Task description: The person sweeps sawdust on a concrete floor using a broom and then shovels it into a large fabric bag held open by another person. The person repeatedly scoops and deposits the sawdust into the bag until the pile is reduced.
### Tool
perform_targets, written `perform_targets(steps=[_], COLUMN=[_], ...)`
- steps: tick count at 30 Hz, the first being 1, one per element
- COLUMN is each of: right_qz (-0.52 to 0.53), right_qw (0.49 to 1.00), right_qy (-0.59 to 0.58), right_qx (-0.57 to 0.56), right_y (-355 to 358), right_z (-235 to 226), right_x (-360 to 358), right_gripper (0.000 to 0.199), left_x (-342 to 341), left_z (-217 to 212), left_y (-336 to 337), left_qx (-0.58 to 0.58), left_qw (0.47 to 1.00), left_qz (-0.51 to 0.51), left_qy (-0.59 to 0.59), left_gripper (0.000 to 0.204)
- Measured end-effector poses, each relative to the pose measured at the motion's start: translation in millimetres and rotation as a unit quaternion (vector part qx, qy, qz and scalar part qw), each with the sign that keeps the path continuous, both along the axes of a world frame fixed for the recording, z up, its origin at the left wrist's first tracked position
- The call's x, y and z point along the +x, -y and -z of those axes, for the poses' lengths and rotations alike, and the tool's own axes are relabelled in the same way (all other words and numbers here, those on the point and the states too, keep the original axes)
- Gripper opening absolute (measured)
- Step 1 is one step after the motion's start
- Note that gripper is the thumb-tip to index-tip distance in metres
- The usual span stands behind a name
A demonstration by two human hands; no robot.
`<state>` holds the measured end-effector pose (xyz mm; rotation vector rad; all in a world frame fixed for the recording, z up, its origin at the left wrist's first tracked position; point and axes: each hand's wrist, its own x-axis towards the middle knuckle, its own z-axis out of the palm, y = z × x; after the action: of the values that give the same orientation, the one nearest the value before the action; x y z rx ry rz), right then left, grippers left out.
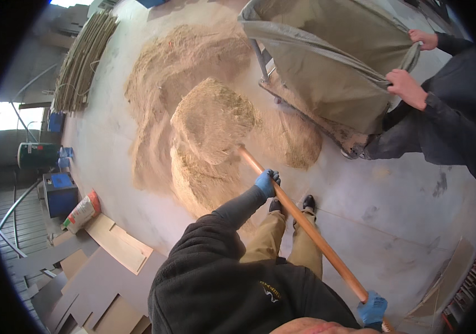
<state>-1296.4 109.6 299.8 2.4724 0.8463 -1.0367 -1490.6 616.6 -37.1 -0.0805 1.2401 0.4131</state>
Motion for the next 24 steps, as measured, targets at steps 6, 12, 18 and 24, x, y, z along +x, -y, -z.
perform_targets(steps=[6,12,18,24], right_qz=[-0.013,-0.042,-0.044,0.034], right_qw=[0.997,0.991,0.983,0.984], right_qy=[0.033,0.036,0.05,0.017], right_qx=[0.064,0.123,0.169,0.176], right_y=[24,53,82,113], right_z=[-67,-119,-165,-178], right_x=[52,169,281,304], right_gripper=[0.022,0.024,0.025,0.026], left_x=[59,164,277,347], left_z=[-102,-206,-320,-349], left_y=[-3,-12,-7,14], left_qx=[0.014,0.072,0.112,0.123], left_qw=[0.999,0.996,0.992,0.988], left_qz=[0.036,0.045,0.061,0.094], left_qy=[-0.011,-0.002,0.003,0.016], left_gripper=[0.004,0.004,0.005,0.009])
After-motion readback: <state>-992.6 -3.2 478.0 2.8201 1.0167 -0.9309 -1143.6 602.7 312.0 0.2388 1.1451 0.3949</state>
